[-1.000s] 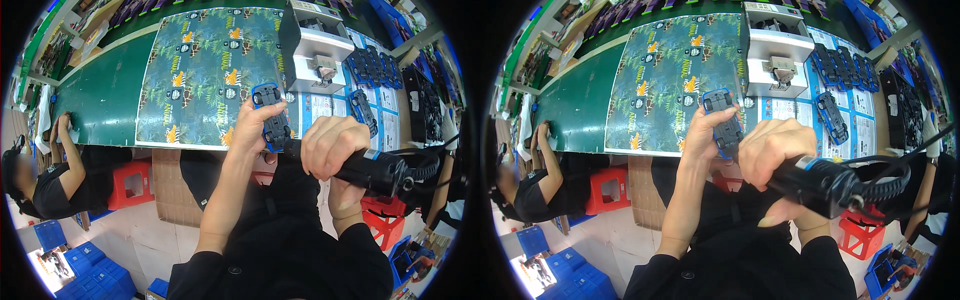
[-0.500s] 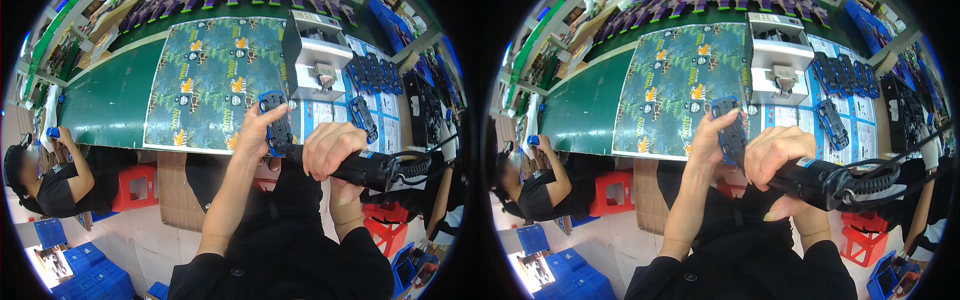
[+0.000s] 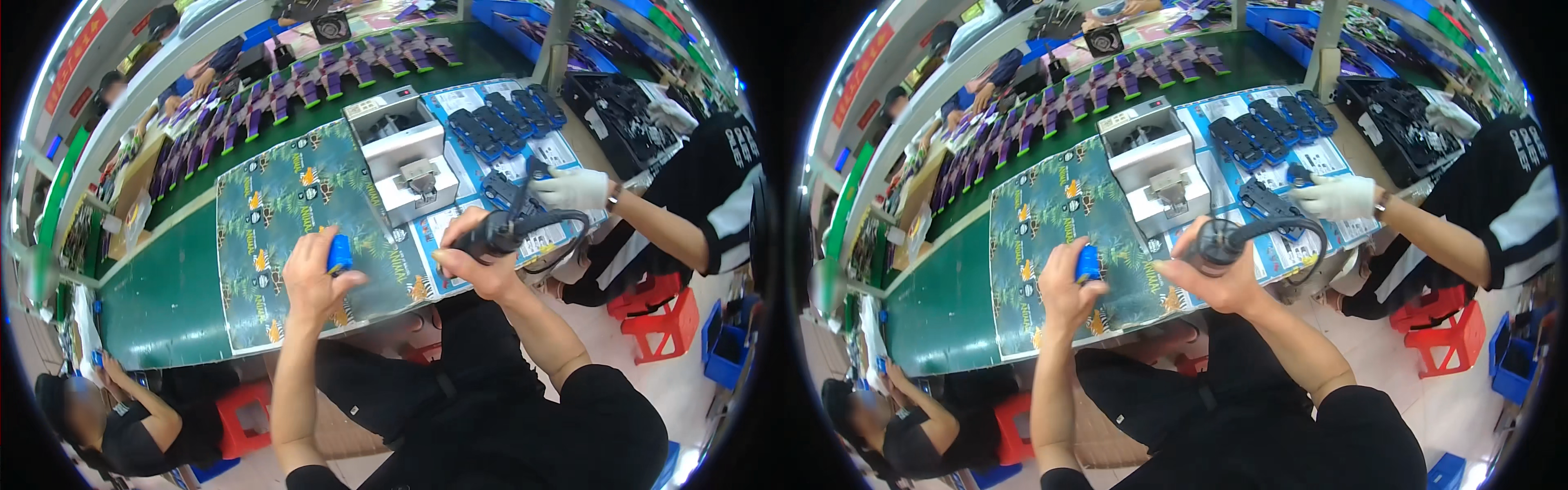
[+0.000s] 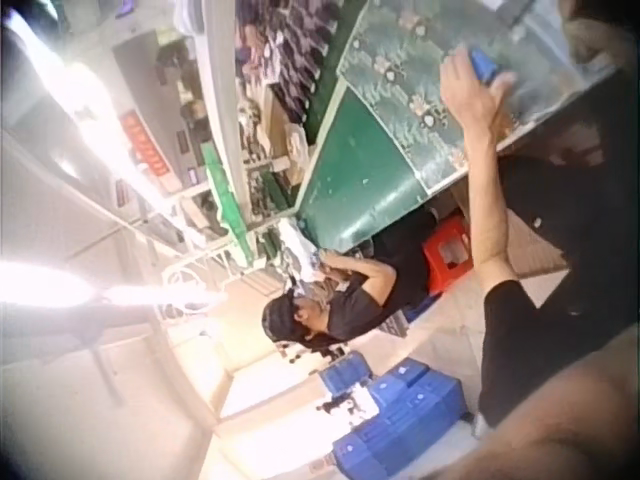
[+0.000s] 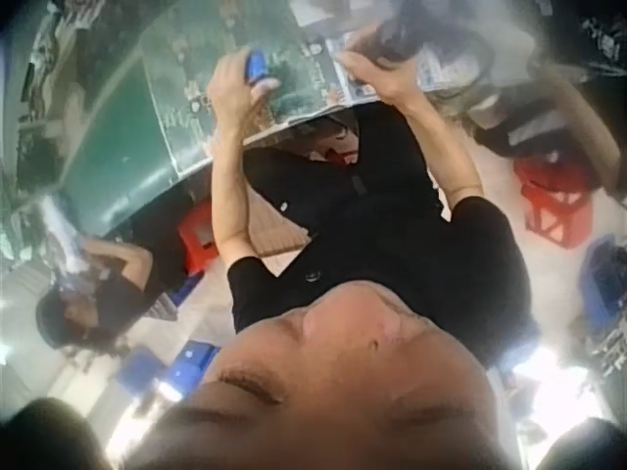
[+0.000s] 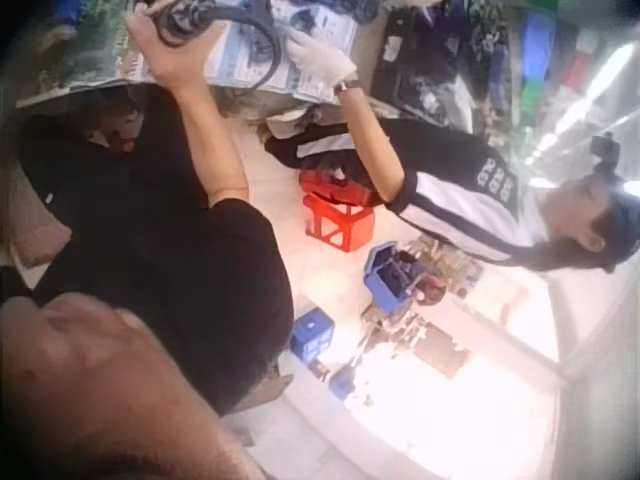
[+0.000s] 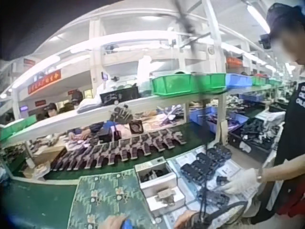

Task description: Assembling toy cars using an electric screwdriver at a factory workbench.

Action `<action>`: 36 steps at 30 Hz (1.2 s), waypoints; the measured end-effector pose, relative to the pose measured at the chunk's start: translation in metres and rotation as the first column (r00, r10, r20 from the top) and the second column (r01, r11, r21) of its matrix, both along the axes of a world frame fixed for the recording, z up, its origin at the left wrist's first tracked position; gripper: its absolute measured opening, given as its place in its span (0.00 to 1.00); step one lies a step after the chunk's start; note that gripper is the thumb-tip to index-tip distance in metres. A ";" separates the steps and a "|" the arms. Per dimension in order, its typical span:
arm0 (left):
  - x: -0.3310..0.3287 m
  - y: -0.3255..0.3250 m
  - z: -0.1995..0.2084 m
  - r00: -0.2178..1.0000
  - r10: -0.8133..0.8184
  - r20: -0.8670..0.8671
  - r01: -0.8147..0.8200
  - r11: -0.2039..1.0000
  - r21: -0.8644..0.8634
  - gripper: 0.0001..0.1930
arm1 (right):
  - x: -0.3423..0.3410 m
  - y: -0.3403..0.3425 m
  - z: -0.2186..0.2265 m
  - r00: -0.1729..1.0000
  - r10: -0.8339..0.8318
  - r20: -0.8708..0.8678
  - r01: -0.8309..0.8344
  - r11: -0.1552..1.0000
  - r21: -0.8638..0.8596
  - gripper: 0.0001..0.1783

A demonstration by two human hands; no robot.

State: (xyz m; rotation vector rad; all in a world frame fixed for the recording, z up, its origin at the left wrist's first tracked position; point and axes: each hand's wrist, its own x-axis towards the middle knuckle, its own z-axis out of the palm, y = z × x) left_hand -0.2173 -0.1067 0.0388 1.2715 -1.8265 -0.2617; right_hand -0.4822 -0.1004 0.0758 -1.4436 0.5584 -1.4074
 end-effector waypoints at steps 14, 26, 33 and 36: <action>0.253 0.085 -0.040 0.524 0.630 0.573 -0.747 0.663 -0.046 0.52 | 0.000 -0.018 -0.013 0.987 -0.048 0.154 0.046 0.999 0.016 0.09; 0.264 0.112 -0.049 0.441 0.811 0.384 -0.831 0.531 -0.167 0.39 | 0.005 -0.011 -0.008 0.988 0.068 0.140 -0.068 0.998 -0.003 0.09; 0.084 0.067 -0.031 0.870 0.476 0.131 -0.440 0.868 -0.228 0.20 | -0.061 0.013 0.000 0.983 0.096 0.155 -0.095 0.995 -0.011 0.17; -0.024 0.068 -0.019 0.972 0.233 -0.028 -0.234 0.963 -0.130 0.18 | -0.078 0.019 0.016 0.985 0.081 0.154 -0.083 0.997 0.007 0.21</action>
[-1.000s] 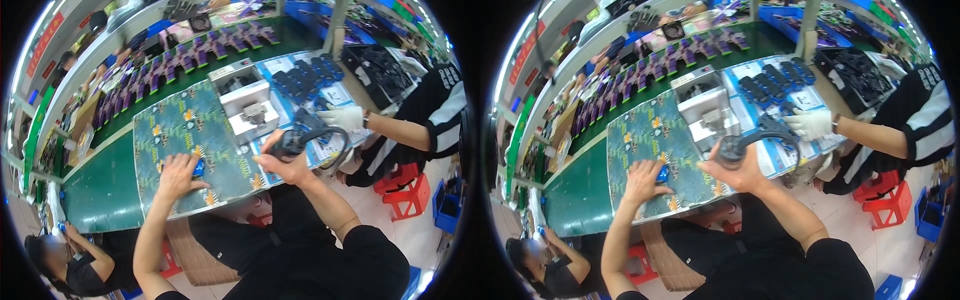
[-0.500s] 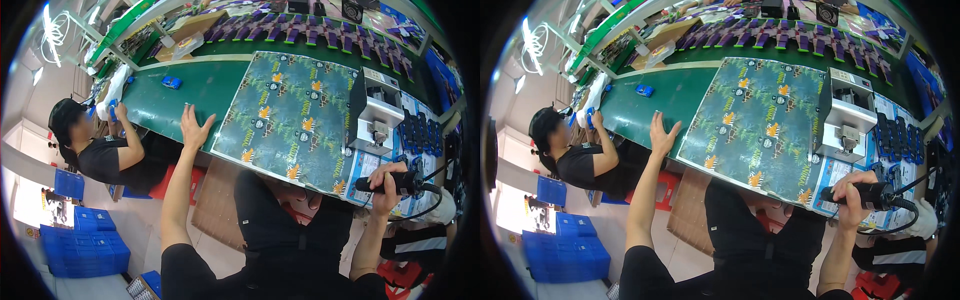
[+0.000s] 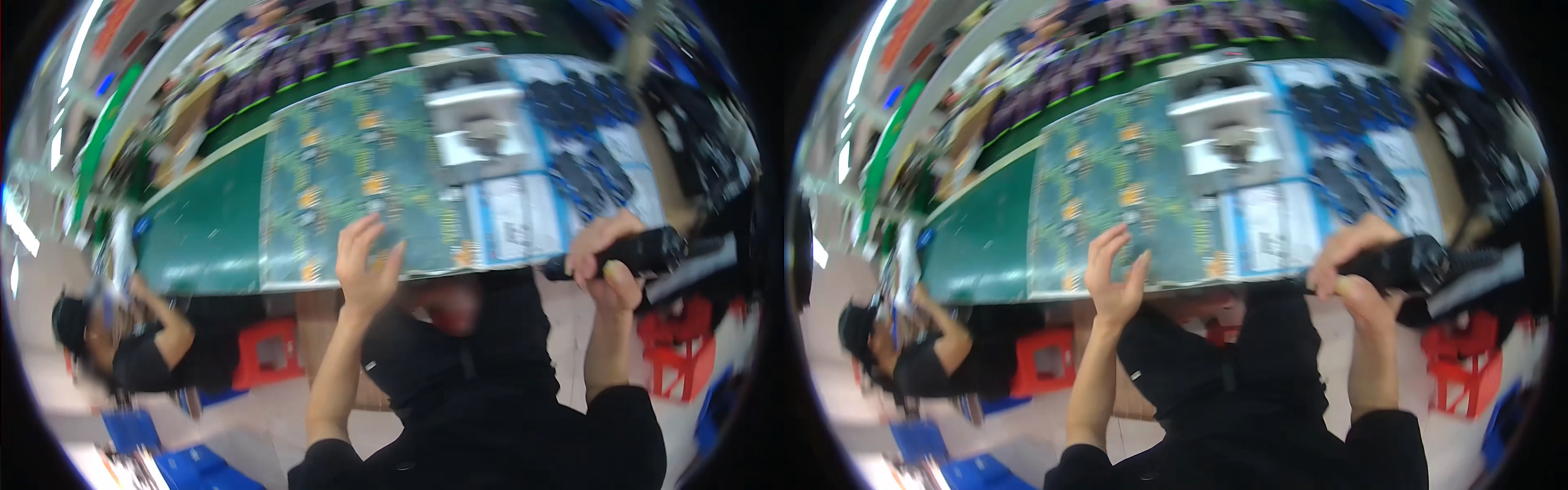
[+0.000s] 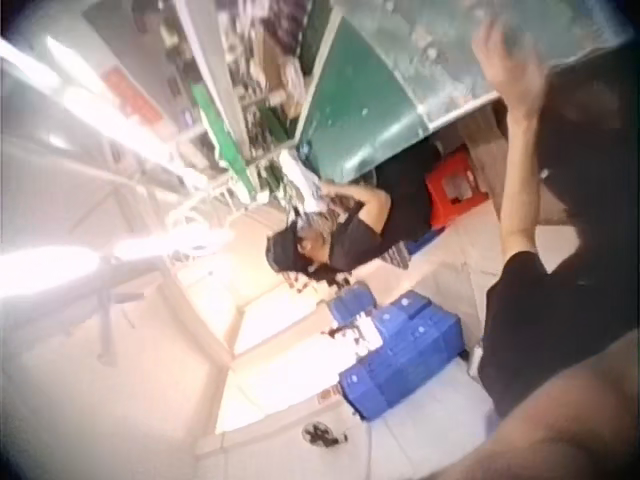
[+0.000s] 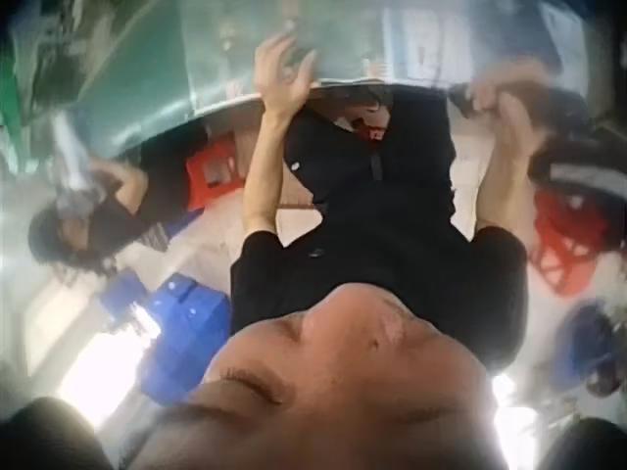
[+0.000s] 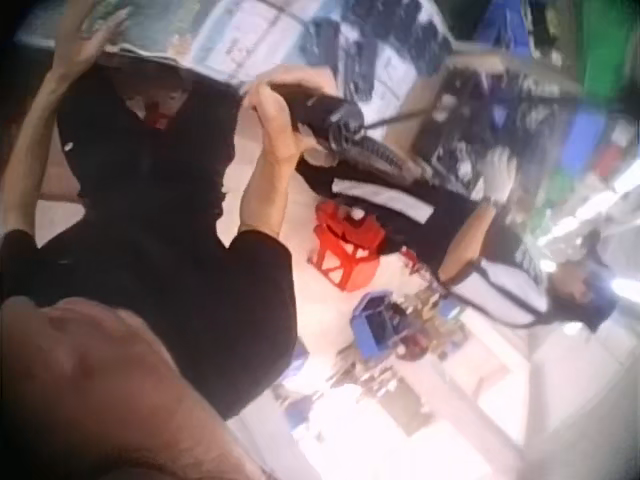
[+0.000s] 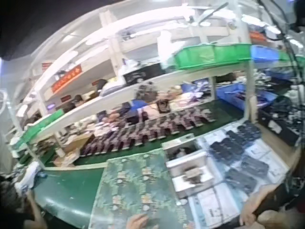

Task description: Assembling toy cars using an electric screwdriver at a factory workbench.

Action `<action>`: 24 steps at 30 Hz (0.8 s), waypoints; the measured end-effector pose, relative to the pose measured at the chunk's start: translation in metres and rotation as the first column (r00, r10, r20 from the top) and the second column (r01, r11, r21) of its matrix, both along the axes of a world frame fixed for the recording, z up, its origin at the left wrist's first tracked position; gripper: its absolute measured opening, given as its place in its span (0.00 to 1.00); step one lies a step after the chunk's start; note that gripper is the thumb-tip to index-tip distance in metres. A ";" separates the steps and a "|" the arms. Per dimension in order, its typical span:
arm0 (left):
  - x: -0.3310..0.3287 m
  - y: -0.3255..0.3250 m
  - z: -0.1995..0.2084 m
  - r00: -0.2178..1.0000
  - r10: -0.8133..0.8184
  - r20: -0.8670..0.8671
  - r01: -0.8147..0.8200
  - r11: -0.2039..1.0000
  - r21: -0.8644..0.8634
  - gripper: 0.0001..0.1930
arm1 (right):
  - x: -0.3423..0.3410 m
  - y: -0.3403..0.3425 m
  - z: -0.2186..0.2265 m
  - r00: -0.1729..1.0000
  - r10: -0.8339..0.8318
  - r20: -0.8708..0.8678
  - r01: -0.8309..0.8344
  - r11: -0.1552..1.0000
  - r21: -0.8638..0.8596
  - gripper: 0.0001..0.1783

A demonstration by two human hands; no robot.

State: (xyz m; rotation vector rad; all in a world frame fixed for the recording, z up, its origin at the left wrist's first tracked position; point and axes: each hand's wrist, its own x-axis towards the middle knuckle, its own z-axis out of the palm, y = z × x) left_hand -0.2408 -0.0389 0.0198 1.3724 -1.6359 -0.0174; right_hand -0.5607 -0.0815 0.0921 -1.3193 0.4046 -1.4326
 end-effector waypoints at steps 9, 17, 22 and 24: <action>-0.218 -0.090 0.028 0.973 -0.224 -0.059 0.227 0.878 0.420 0.32 | -0.081 0.024 0.019 0.991 -0.110 0.070 0.114 0.991 -0.067 0.22; -0.243 -0.133 0.007 0.975 -0.116 -0.189 0.188 0.882 0.433 0.31 | -0.094 0.029 0.020 0.996 -0.091 0.026 0.089 0.995 0.043 0.18; -0.214 -0.089 0.009 0.464 -0.172 -0.869 0.578 0.802 0.150 0.23 | -0.089 0.025 0.023 0.988 -0.126 0.092 0.129 0.991 -0.027 0.17; -0.186 -0.063 0.014 0.429 -0.165 -0.888 0.503 0.860 0.083 0.15 | -0.086 0.022 0.024 0.990 -0.116 0.074 0.120 0.992 -0.045 0.18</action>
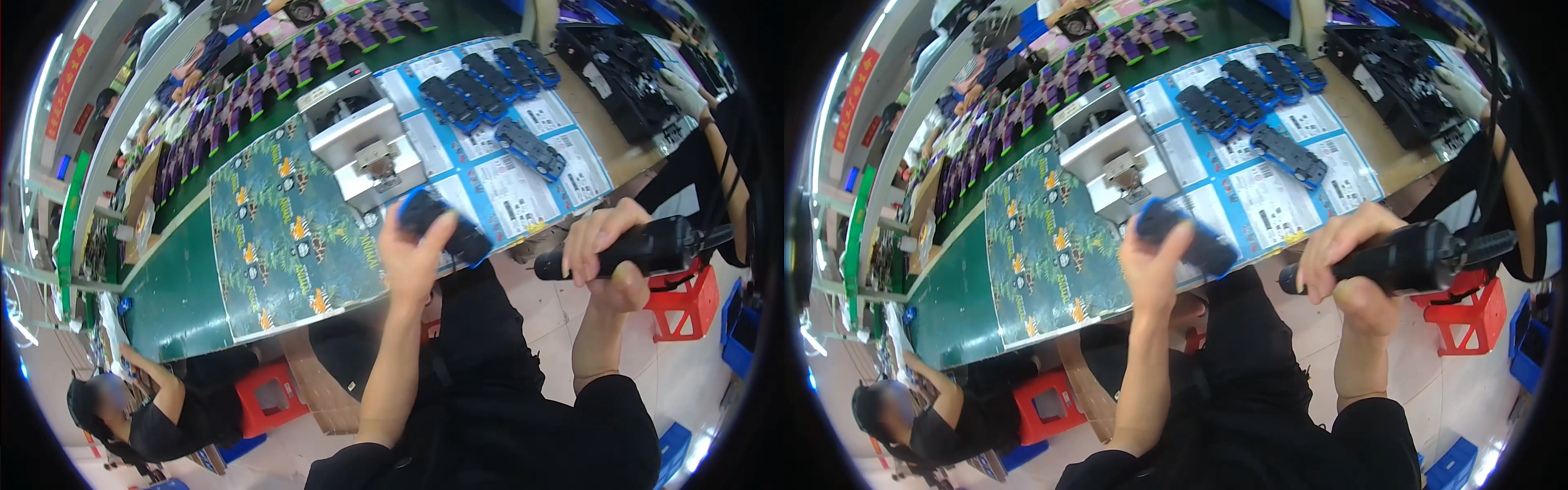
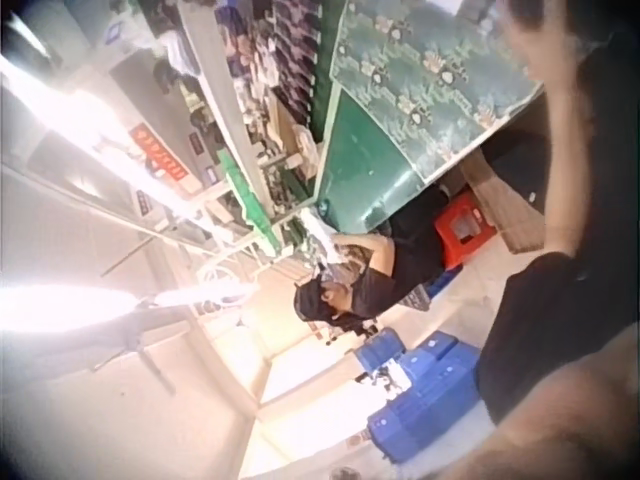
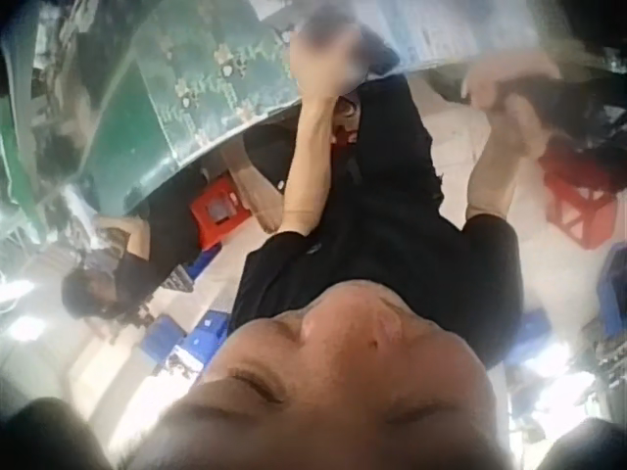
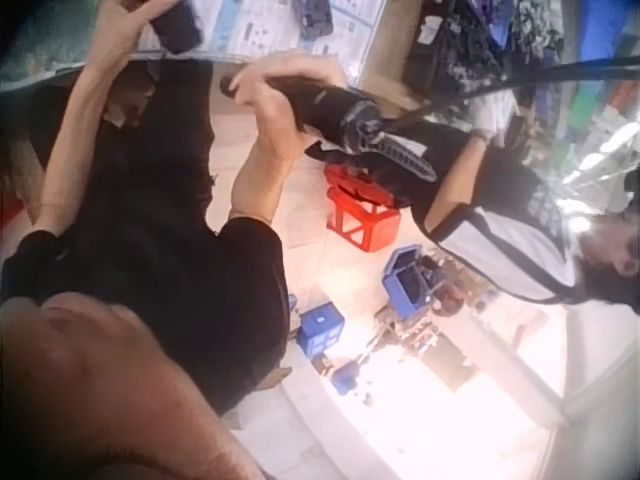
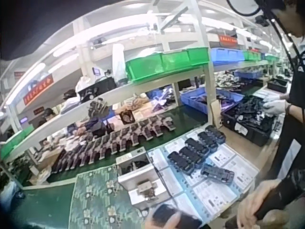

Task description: Assembling toy cars using an electric screwdriver at a factory workbench.

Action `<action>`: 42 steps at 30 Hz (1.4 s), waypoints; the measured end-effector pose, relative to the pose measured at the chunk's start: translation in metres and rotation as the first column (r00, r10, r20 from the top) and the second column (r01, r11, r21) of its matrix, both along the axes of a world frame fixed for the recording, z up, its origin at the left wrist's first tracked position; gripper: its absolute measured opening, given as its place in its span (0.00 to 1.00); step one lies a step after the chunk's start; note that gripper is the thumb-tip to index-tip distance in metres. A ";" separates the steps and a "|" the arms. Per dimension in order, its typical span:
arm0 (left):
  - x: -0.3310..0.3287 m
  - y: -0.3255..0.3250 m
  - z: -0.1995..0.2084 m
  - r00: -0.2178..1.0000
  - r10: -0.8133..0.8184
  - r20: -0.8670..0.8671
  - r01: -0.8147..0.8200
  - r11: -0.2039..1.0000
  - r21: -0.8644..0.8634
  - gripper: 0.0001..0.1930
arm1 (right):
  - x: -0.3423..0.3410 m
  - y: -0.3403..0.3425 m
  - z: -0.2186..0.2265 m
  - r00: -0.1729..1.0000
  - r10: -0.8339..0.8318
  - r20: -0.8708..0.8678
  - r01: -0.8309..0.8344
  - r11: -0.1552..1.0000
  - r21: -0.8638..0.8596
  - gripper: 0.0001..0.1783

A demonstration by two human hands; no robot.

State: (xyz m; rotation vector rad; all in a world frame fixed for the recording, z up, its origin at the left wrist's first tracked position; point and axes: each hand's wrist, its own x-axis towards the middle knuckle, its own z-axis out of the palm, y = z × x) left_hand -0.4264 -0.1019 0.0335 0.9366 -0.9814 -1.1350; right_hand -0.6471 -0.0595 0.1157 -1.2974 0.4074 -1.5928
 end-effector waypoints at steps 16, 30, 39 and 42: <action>0.099 0.040 -0.024 0.924 0.118 -0.363 -0.014 0.961 0.276 0.15 | 0.145 -0.121 0.015 0.999 -0.050 0.019 0.053 0.963 -0.264 0.09; 0.084 0.033 -0.028 0.977 0.146 -0.156 -0.107 0.967 0.232 0.10 | 0.202 -0.142 0.036 0.926 -0.162 -0.341 0.094 0.974 -0.207 0.09; 0.079 0.031 -0.037 0.983 0.181 0.003 -0.181 0.977 0.110 0.12 | 0.165 -0.117 0.027 0.994 0.097 -0.052 -0.094 0.994 0.050 0.10; 0.080 0.031 -0.035 0.978 0.196 0.068 -0.203 0.973 0.112 0.14 | 0.155 -0.089 0.029 0.945 0.299 0.131 -0.276 0.946 -0.168 0.11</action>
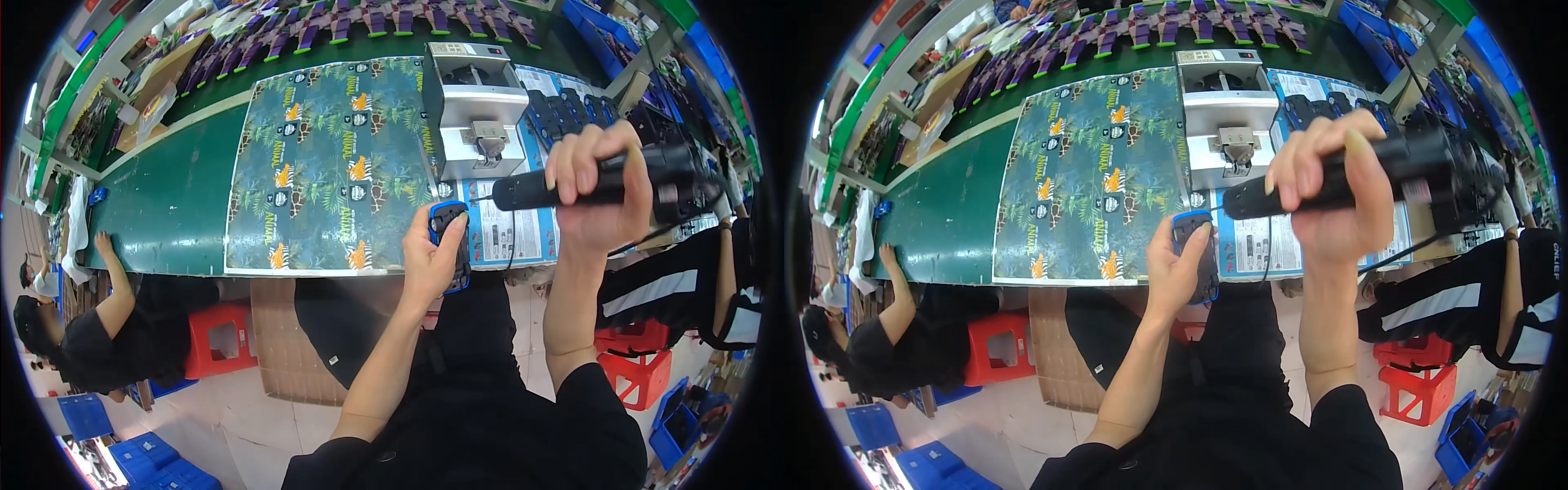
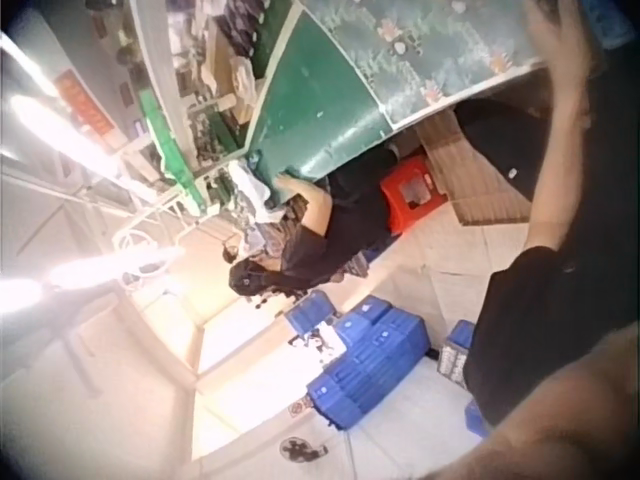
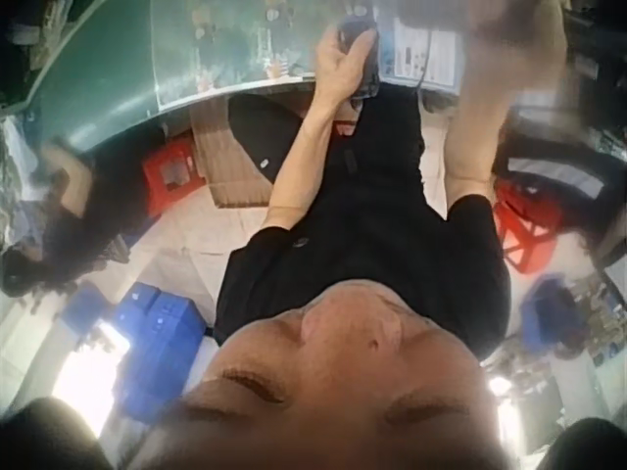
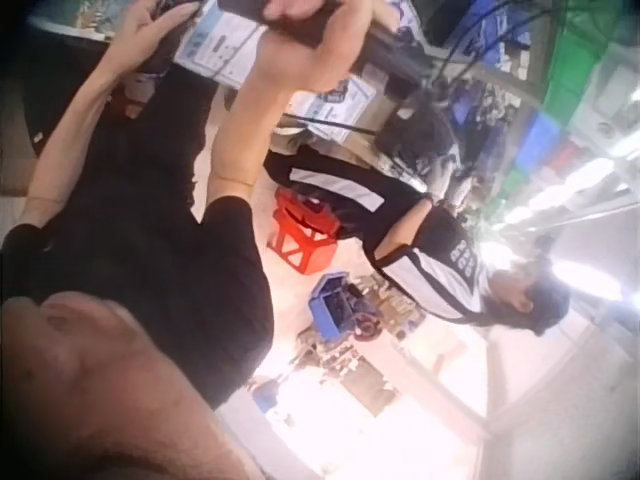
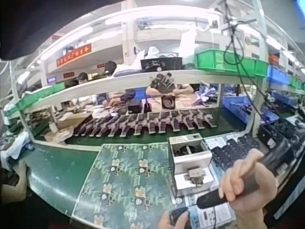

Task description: Assembling toy cars using an electric screwdriver at a factory workbench.

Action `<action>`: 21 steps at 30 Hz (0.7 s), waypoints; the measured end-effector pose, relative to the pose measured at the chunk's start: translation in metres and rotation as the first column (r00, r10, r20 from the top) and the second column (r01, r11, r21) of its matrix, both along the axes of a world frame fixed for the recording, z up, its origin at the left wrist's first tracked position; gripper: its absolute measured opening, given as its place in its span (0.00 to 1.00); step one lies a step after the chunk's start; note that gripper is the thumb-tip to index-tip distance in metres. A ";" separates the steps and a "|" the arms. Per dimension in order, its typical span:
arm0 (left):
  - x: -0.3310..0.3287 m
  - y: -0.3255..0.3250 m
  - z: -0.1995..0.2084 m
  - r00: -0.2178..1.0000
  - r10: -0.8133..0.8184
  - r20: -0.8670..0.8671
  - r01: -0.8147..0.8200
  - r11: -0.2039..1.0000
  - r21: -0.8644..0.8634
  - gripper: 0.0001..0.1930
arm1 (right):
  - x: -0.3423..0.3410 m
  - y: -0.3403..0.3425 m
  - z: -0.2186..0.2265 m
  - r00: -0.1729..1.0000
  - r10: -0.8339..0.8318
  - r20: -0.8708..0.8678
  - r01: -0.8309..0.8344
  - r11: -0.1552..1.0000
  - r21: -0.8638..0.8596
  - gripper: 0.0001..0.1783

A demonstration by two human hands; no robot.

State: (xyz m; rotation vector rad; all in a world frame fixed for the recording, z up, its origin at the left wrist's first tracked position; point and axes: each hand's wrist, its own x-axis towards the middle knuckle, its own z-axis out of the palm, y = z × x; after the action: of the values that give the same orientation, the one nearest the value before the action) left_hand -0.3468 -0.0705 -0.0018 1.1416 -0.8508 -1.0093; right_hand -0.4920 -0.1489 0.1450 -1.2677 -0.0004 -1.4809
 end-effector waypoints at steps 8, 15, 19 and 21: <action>-0.003 -0.002 -0.004 0.998 -0.002 -0.062 0.002 1.000 -0.004 0.14 | 0.017 0.030 -0.020 0.996 -0.085 -0.039 0.082 0.995 -0.053 0.10; -0.004 -0.001 -0.004 0.999 0.006 -0.040 -0.007 1.000 -0.009 0.11 | 0.023 0.029 -0.038 0.984 -0.154 -0.089 0.151 0.988 -0.037 0.12; -0.006 -0.002 0.000 1.000 -0.007 -0.024 0.007 1.000 -0.019 0.11 | 0.026 0.039 -0.042 0.989 -0.099 -0.110 0.109 0.990 0.086 0.13; -0.006 -0.003 -0.001 0.999 0.026 -0.033 -0.027 0.999 -0.023 0.10 | 0.025 0.040 -0.045 0.988 -0.095 -0.119 0.102 0.993 0.062 0.14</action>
State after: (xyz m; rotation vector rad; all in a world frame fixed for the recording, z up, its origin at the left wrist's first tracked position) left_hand -0.3524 -0.0738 -0.0028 1.1111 -0.8171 -0.9913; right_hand -0.4670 -0.1084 0.1003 -1.3127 0.1900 -1.4770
